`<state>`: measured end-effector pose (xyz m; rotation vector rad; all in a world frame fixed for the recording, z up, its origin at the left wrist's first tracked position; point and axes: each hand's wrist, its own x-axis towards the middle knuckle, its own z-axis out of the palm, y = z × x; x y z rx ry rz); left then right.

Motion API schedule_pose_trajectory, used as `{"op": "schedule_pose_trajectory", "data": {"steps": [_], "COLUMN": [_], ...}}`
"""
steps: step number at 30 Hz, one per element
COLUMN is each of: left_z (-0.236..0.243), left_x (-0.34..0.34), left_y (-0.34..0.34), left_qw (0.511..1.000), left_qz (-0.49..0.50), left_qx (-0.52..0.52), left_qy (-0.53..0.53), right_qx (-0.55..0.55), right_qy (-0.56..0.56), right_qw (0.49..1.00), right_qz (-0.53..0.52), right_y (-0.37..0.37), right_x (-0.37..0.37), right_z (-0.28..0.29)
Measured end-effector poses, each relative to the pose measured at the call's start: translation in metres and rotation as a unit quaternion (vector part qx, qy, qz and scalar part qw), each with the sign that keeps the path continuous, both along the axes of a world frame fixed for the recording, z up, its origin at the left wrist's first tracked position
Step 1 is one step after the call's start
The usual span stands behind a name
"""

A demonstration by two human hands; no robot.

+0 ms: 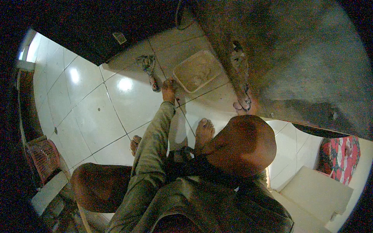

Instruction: The person retrieves a black plastic bag and a white container, fills the container with water at a sink, and mixes a white powder from the bag into the water. They then sit on the floor and use a spatula to apply the resulting paste to a damaged section of the wall.

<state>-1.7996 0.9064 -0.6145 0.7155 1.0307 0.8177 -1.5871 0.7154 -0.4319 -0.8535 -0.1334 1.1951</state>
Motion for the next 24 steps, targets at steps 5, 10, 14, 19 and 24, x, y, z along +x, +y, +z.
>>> {"op": "schedule_pose_trajectory", "data": {"steps": [5,10,14,19,24], "left_z": [-0.059,-0.044,-0.029,-0.032,-0.035], "left_x": [0.004,0.016,0.009,-0.005,0.004], "left_y": [0.001,-0.001,-0.001,0.003,-0.003], "left_qw": [0.991,0.998,0.999,0.999,1.0], "left_qz": [0.015,0.011,0.041,0.041,-0.002], "left_qx": [0.093,0.059,0.009,0.002,0.024], "left_qy": [0.1,0.029,-0.001,0.007,-0.008], "right_qx": [-0.046,-0.025,0.037,-0.049,-0.086], "right_qy": [-0.005,-0.031,-0.005,-0.023,-0.026], "right_qw": [0.999,0.998,0.997,0.997,0.995], "right_qz": [0.016,-0.053,-0.068,-0.062,-0.034], "right_y": [0.01,0.035,0.034,0.029,0.041], "right_x": [-0.011,0.003,-0.009,-0.033,-0.023], "right_z": [0.016,0.004,0.004,0.013,-0.009]}}
